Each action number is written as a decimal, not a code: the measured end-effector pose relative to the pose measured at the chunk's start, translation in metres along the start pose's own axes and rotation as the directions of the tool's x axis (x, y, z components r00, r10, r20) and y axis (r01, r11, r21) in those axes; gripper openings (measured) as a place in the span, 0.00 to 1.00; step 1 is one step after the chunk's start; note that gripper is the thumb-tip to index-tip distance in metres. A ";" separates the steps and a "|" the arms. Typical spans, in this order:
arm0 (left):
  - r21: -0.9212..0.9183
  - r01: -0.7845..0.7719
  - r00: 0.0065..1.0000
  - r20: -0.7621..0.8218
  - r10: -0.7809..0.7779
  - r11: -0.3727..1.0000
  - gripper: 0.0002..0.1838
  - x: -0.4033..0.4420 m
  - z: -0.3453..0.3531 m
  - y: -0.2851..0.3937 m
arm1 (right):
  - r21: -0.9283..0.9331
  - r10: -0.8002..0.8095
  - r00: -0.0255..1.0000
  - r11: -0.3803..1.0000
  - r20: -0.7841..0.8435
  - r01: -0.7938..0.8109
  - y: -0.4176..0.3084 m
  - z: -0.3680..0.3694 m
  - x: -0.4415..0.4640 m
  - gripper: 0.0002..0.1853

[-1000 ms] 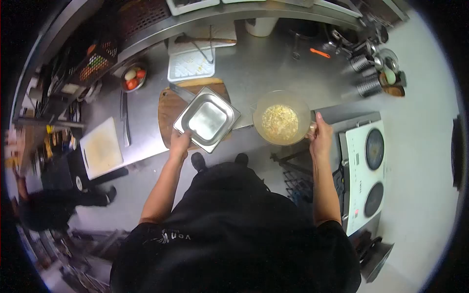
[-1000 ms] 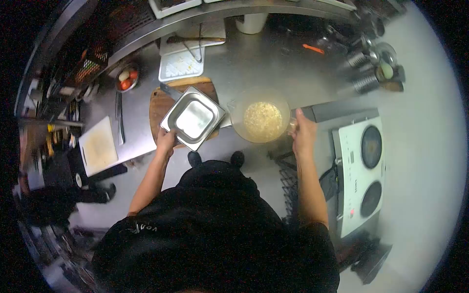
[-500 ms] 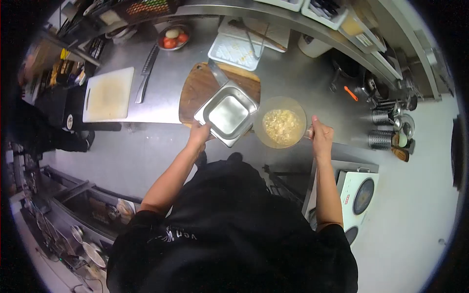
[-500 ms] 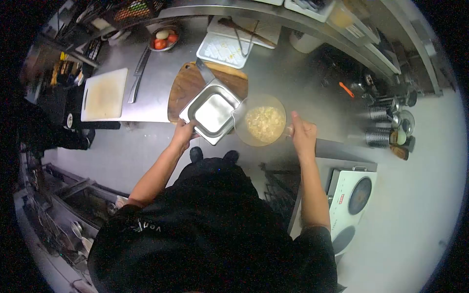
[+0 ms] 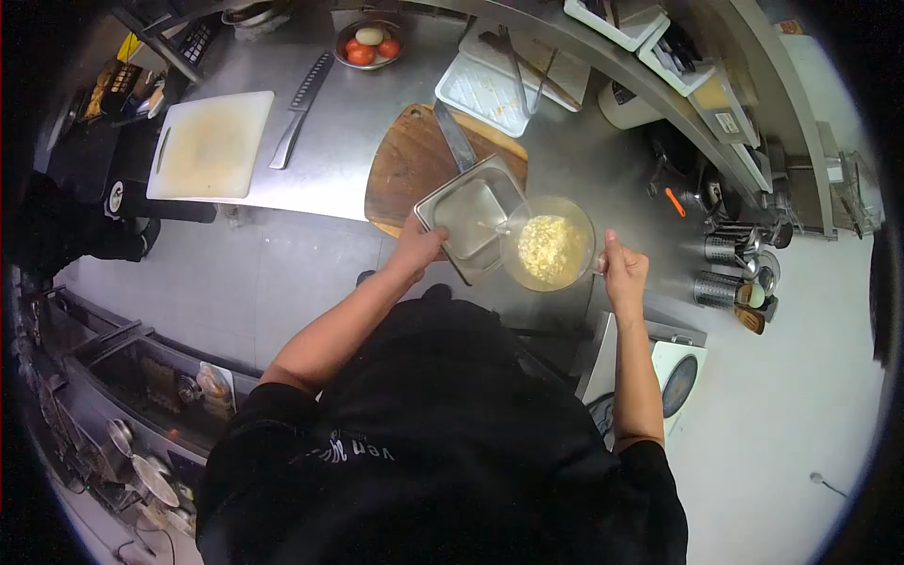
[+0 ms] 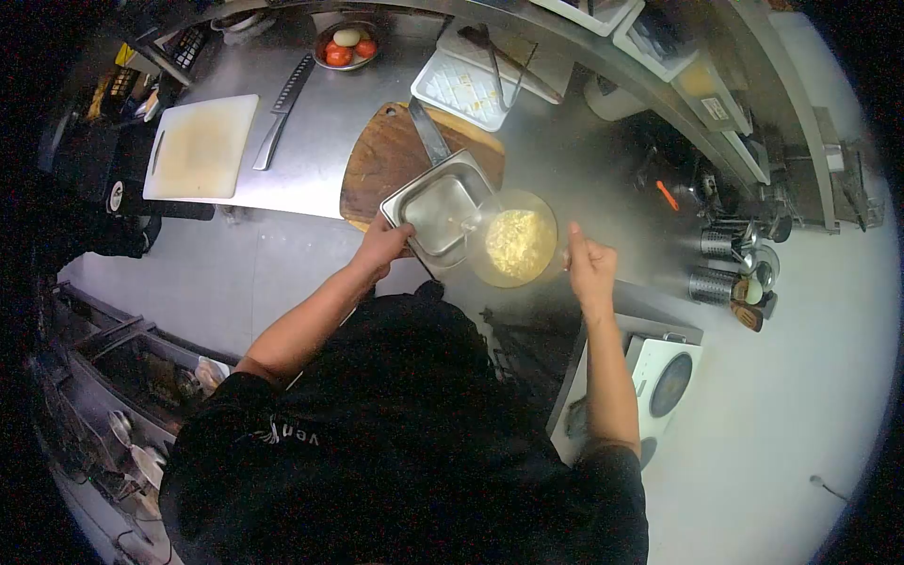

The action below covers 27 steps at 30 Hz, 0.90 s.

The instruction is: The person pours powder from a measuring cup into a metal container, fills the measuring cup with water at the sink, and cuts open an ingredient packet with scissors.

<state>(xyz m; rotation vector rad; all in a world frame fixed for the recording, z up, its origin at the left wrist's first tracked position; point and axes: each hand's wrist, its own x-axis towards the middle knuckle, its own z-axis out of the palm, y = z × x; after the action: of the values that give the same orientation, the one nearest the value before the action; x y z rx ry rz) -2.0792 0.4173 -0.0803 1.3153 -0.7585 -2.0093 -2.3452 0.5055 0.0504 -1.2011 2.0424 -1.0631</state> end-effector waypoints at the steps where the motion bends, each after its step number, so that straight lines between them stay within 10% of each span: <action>1: -0.001 0.004 1.000 0.000 -0.004 1.000 0.26 -0.003 -0.001 0.003 | -0.002 0.003 1.000 1.000 0.001 -0.003 -0.003 0.001 0.000 0.28; 27: -0.132 0.033 0.990 -0.130 -0.050 0.991 0.25 0.000 -0.073 0.004 | -0.141 -0.003 0.997 0.990 0.082 0.015 -0.046 0.078 0.022 0.27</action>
<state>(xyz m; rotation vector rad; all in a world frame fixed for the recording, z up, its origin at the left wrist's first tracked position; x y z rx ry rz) -2.0105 0.4051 -0.1029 1.3828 -0.5338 -1.9458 -2.2746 0.4448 0.0449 -1.3031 2.0791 -0.8705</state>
